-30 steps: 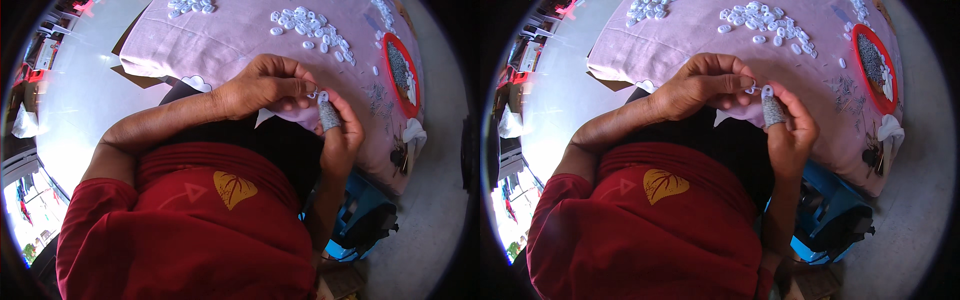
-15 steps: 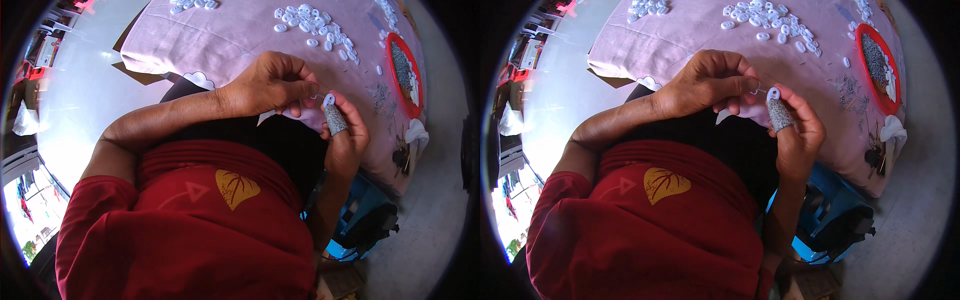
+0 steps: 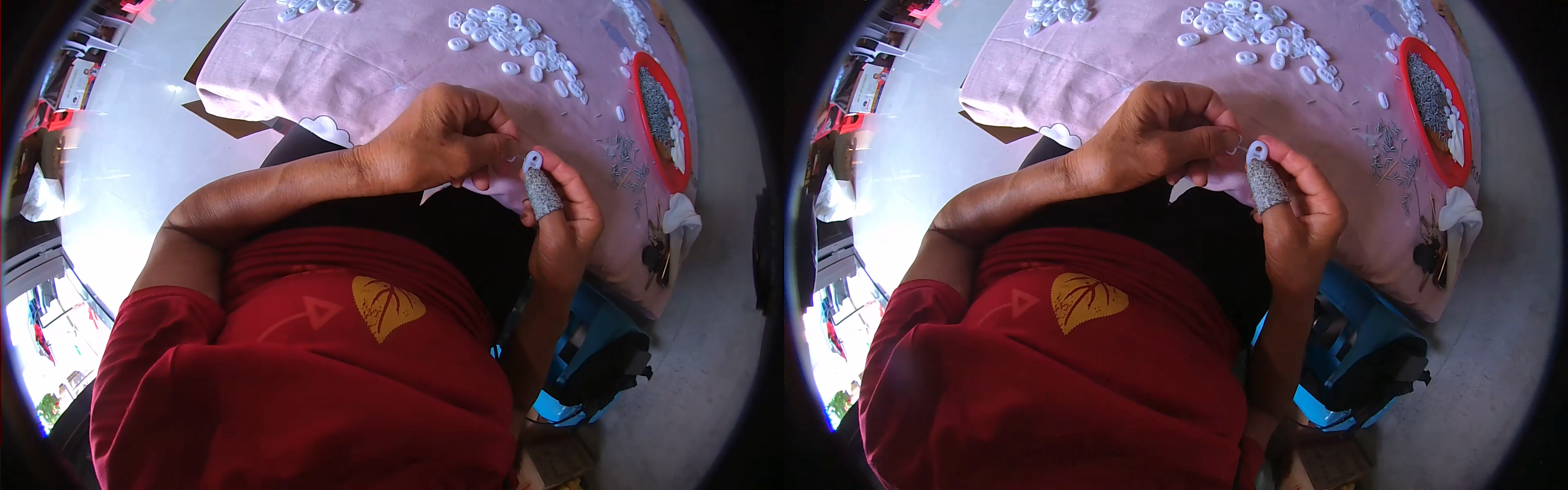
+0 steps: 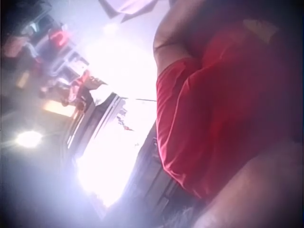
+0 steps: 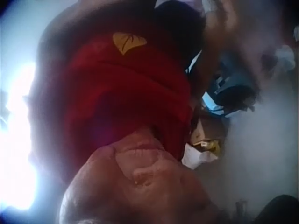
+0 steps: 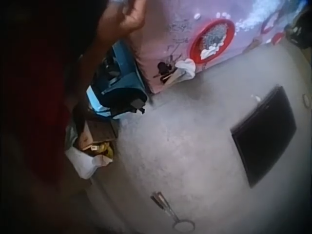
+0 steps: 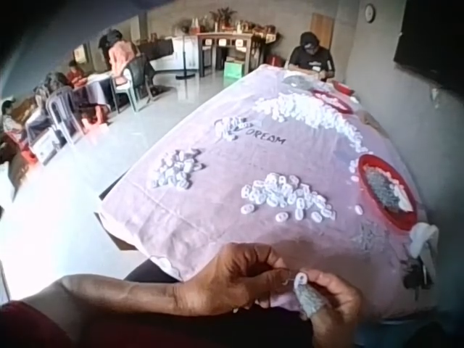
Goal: The person assembles plastic fasteners by inserting small metal springs into the plastic pieces by hand.
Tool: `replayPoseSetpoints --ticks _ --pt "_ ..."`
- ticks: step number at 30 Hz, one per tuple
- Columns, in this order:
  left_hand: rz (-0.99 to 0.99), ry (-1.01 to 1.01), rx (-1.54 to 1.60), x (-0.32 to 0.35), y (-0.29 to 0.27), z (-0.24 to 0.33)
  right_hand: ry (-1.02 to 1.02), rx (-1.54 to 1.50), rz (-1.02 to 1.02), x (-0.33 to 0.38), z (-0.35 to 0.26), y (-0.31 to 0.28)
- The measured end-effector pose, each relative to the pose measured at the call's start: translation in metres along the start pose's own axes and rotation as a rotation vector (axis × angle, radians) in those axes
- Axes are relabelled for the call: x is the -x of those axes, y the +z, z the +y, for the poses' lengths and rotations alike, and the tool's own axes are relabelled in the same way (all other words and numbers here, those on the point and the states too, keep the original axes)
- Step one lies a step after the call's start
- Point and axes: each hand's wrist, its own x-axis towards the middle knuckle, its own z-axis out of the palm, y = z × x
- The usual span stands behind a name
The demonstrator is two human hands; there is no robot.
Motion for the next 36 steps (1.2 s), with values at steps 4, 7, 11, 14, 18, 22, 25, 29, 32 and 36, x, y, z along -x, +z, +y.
replayPoseSetpoints --ticks 4,7,11,14,18,22,25,29,32,36 --pt "0.010 0.015 -0.019 0.000 0.001 -0.002 -0.040 -0.011 -0.009 0.000 -0.002 0.005" --pt "-0.008 -0.006 0.029 0.000 0.001 -0.002 -0.071 0.003 -0.020 0.000 -0.001 0.005" --pt "-0.022 -0.064 0.114 0.001 -0.002 0.000 -0.087 0.027 -0.027 0.000 -0.002 0.003" --pt "-0.059 -0.090 0.132 0.002 -0.004 0.002 -0.069 -0.010 -0.009 0.001 -0.004 0.003" --pt "-0.049 -0.105 0.140 0.001 -0.004 0.001 -0.108 -0.004 -0.024 0.000 -0.002 0.002" --pt "-0.055 -0.052 0.138 0.000 -0.007 -0.005 -0.132 0.017 -0.044 0.000 -0.003 0.003" --pt "-0.028 -0.104 0.160 0.000 -0.006 -0.003 -0.175 0.030 -0.044 0.000 -0.002 0.004" --pt "-0.027 -0.124 0.161 0.000 -0.004 -0.002 -0.107 -0.059 -0.058 0.000 -0.010 0.005" --pt "-0.012 -0.105 0.202 0.001 -0.002 -0.002 -0.110 -0.035 -0.047 0.000 -0.011 0.005" --pt "0.010 -0.117 0.200 0.003 -0.001 -0.002 -0.134 -0.020 -0.058 0.000 -0.013 0.006"
